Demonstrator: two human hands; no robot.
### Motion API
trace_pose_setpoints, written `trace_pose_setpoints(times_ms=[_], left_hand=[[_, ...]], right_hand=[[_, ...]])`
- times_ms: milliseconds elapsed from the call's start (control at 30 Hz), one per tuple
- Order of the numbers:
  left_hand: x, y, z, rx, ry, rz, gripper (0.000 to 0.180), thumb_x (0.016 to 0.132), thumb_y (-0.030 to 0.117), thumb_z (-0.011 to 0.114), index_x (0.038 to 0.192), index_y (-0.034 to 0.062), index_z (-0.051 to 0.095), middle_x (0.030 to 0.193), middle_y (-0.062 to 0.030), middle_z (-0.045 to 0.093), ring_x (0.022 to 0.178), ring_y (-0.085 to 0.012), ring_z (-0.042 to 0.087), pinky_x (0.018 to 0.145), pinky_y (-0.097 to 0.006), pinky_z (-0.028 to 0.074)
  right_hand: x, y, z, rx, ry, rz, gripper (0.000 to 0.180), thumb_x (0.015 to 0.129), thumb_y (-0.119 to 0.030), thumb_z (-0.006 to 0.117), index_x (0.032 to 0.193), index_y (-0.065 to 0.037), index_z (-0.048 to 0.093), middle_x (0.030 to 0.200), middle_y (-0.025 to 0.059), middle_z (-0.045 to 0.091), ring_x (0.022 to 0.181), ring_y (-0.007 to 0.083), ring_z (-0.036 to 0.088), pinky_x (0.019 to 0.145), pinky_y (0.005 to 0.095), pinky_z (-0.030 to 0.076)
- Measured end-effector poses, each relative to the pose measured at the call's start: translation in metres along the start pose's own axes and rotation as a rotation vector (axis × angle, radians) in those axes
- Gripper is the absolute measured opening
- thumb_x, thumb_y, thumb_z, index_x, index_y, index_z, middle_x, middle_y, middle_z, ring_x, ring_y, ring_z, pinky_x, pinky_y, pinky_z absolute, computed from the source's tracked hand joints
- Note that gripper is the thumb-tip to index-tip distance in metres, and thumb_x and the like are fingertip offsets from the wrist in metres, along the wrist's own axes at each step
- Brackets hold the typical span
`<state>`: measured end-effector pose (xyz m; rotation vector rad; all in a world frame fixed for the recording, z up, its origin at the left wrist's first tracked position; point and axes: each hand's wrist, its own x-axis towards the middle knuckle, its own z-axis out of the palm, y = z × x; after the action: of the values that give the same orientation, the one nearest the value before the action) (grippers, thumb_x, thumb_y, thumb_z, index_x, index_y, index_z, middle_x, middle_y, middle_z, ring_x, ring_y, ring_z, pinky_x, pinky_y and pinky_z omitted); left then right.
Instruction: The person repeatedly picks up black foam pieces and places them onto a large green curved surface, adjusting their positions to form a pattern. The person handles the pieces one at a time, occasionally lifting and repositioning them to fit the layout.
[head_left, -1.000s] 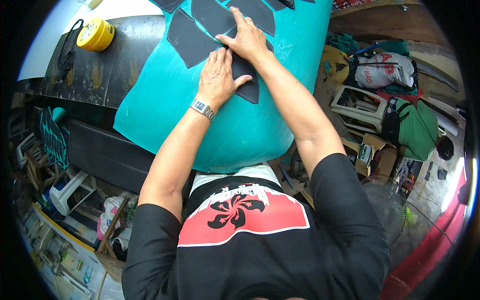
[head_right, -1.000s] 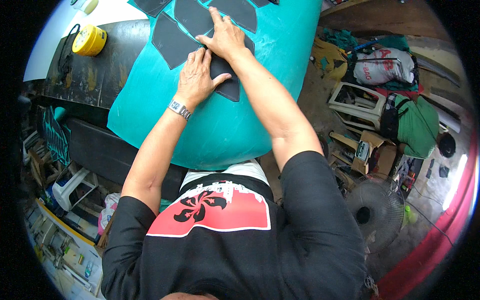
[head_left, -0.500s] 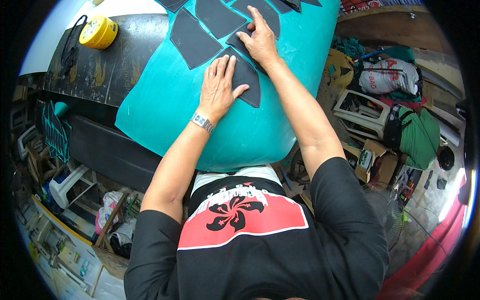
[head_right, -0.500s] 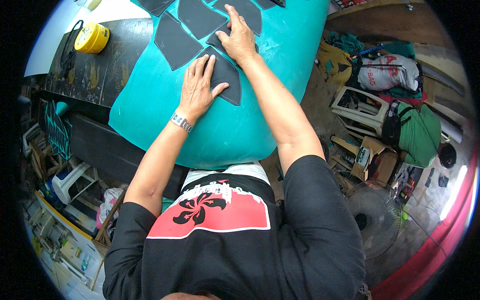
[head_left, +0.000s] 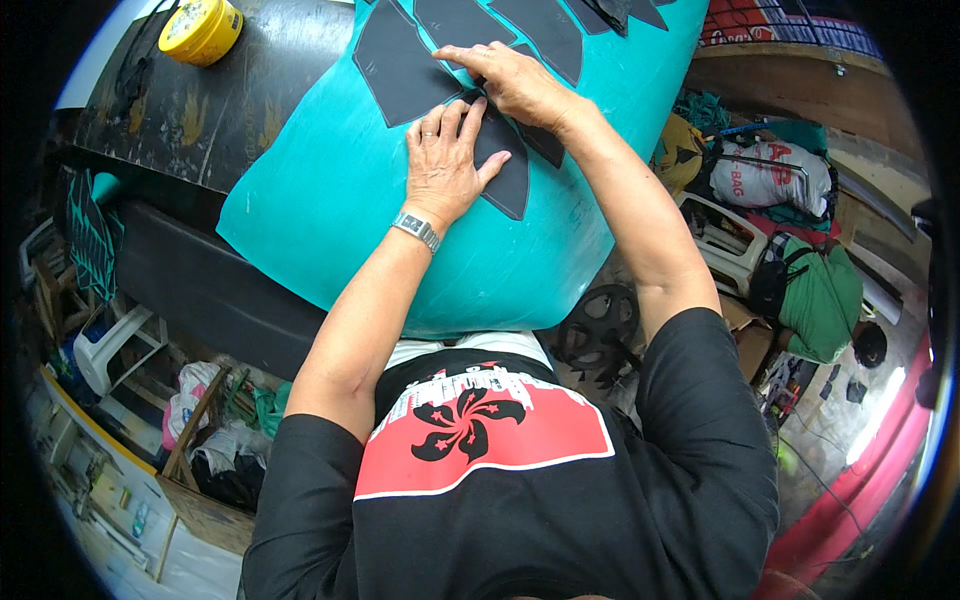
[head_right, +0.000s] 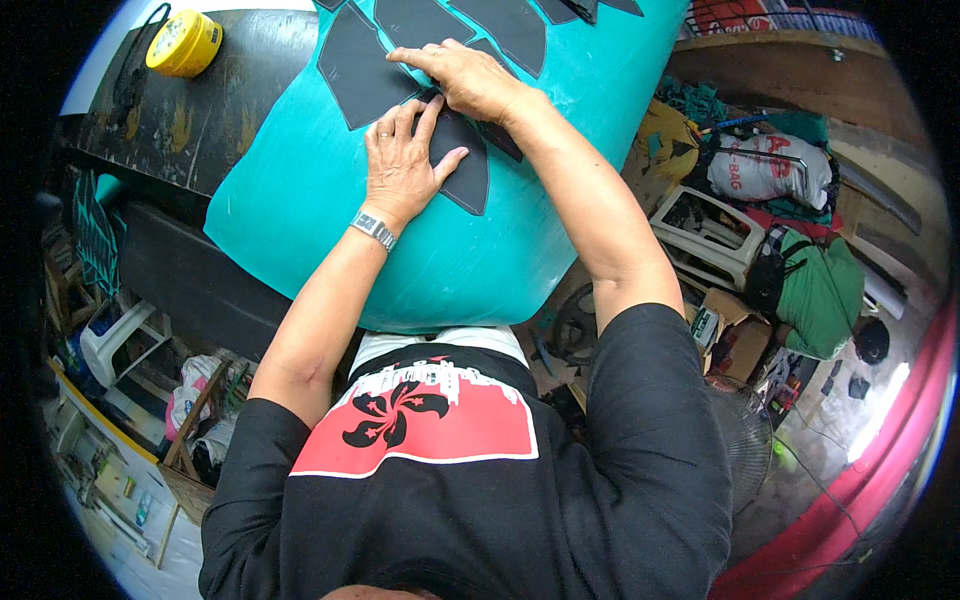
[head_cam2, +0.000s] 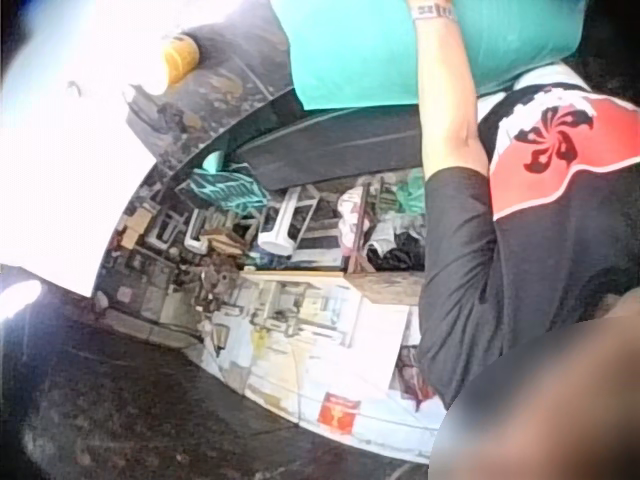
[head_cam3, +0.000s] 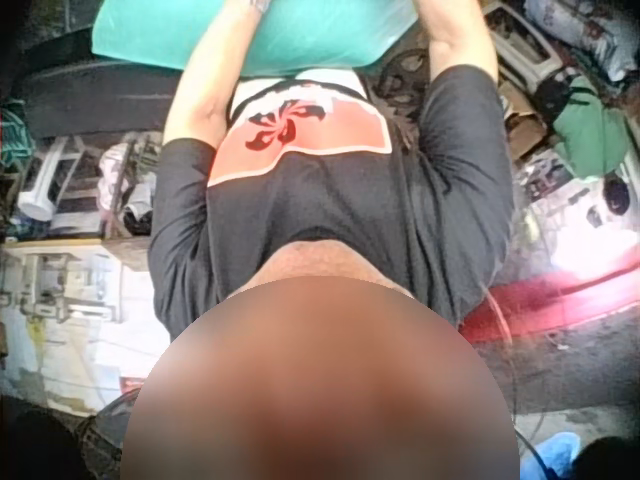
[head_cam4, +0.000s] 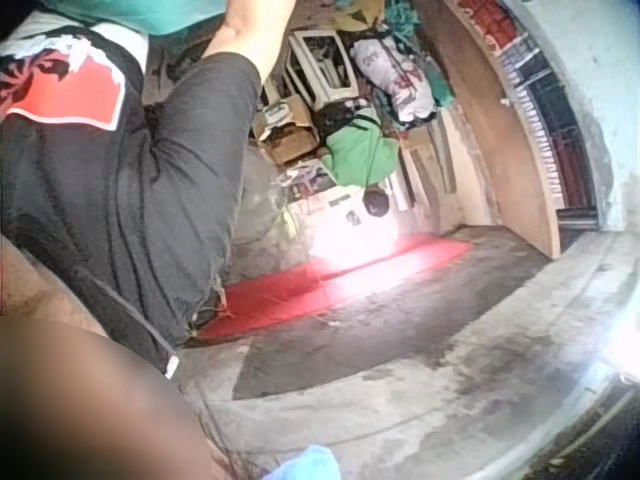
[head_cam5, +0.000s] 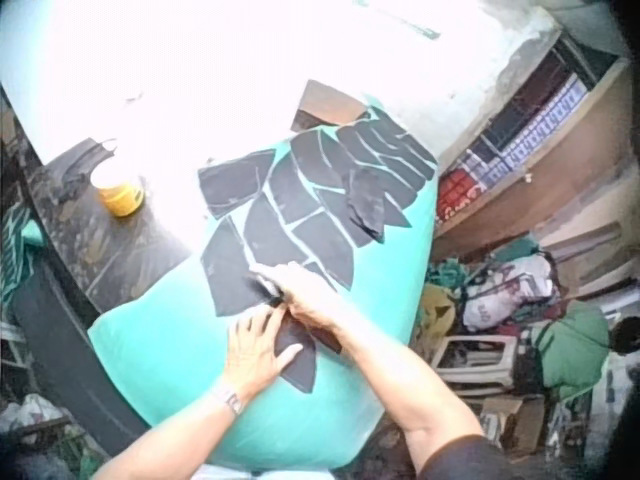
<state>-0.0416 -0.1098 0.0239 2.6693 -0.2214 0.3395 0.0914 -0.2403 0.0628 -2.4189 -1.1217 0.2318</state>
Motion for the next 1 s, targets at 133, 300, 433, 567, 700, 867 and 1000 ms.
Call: trace_pose_setpoints(times_ms=[133, 300, 433, 567, 700, 867, 1000], left_hand=[[-0.001, -0.001, 0.0, -0.021, -0.004, -0.006, 0.072, 0.082, 0.053, 0.072, 0.142, 0.0167, 0.053, 0.129, -0.0056, 0.049, 0.125, -0.0259, 0.042, 0.107, -0.045, 0.031], [-0.001, -0.002, -0.001, -0.048, 0.016, 0.011, 0.063, 0.082, 0.05, 0.073, 0.137, 0.0216, 0.059, 0.127, -0.0043, 0.051, 0.122, -0.0247, 0.044, 0.106, -0.045, 0.032], [0.0, -0.001, -0.003, -0.036, 0.019, 0.026, 0.058, 0.082, 0.048, 0.074, 0.132, 0.022, 0.063, 0.124, -0.0038, 0.052, 0.121, -0.0241, 0.045, 0.105, -0.045, 0.033], [0.0, 0.0, -0.006, -0.076, 0.014, 0.001, 0.055, 0.082, 0.046, 0.075, 0.13, 0.0216, 0.064, 0.122, -0.0034, 0.053, 0.121, -0.0241, 0.046, 0.105, -0.044, 0.033], [0.001, -0.001, -0.008, -0.128, 0.021, -0.018, 0.052, 0.082, 0.045, 0.075, 0.126, 0.0197, 0.064, 0.121, -0.0035, 0.054, 0.12, -0.0245, 0.047, 0.105, -0.044, 0.034], [0.0, -0.002, -0.006, -0.143, 0.037, -0.026, 0.051, 0.081, 0.043, 0.076, 0.124, 0.0173, 0.063, 0.122, -0.004, 0.055, 0.12, -0.0253, 0.048, 0.105, -0.044, 0.034], [0.0, -0.003, -0.005, -0.15, 0.032, -0.027, 0.051, 0.081, 0.042, 0.077, 0.123, 0.0164, 0.063, 0.122, -0.0043, 0.055, 0.121, -0.0257, 0.048, 0.105, -0.044, 0.034]], right_hand=[[0.006, 0.006, 0.002, 0.129, -0.006, 0.053, 0.068, 0.089, 0.005, 0.059, 0.148, -0.027, 0.045, 0.093, 0.0073, 0.062, 0.089, 0.0264, 0.06, 0.082, 0.0415, 0.053], [0.012, 0.011, 0.01, 0.18, -0.023, 0.049, 0.078, 0.084, 0.006, 0.061, 0.15, -0.031, 0.041, 0.098, 0.0132, 0.064, 0.089, 0.0333, 0.064, 0.08, 0.0451, 0.054], [0.032, 0.015, 0.014, 0.165, -0.049, -0.056, 0.077, 0.083, 0.006, 0.062, 0.148, -0.029, 0.042, 0.098, 0.0136, 0.066, 0.086, 0.0311, 0.064, 0.077, 0.0426, 0.054], [0.042, 0.012, 0.002, 0.319, 0.122, -0.001, 0.078, 0.078, 0.003, 0.07, 0.147, -0.024, 0.043, 0.09, 0.0114, 0.066, 0.079, 0.0257, 0.064, 0.075, 0.0375, 0.054], [0.011, 0.008, -0.017, 0.618, 0.277, 0.232, 0.075, 0.082, 0.002, 0.07, 0.149, -0.018, 0.042, 0.087, 0.0014, 0.055, 0.078, 0.0121, 0.053, 0.075, 0.0265, 0.048], [-0.029, -0.001, -0.005, 0.239, 0.179, 0.259, 0.087, 0.074, -0.008, 0.081, 0.15, -0.022, 0.042, 0.087, 0.0083, 0.062, 0.078, 0.0223, 0.062, 0.074, 0.0367, 0.053], [-0.027, 0.001, -0.004, 0.283, 0.13, 0.426, 0.082, 0.076, -0.01, 0.08, 0.148, -0.024, 0.044, 0.09, 0.0089, 0.064, 0.083, 0.0265, 0.065, 0.075, 0.0417, 0.053]])
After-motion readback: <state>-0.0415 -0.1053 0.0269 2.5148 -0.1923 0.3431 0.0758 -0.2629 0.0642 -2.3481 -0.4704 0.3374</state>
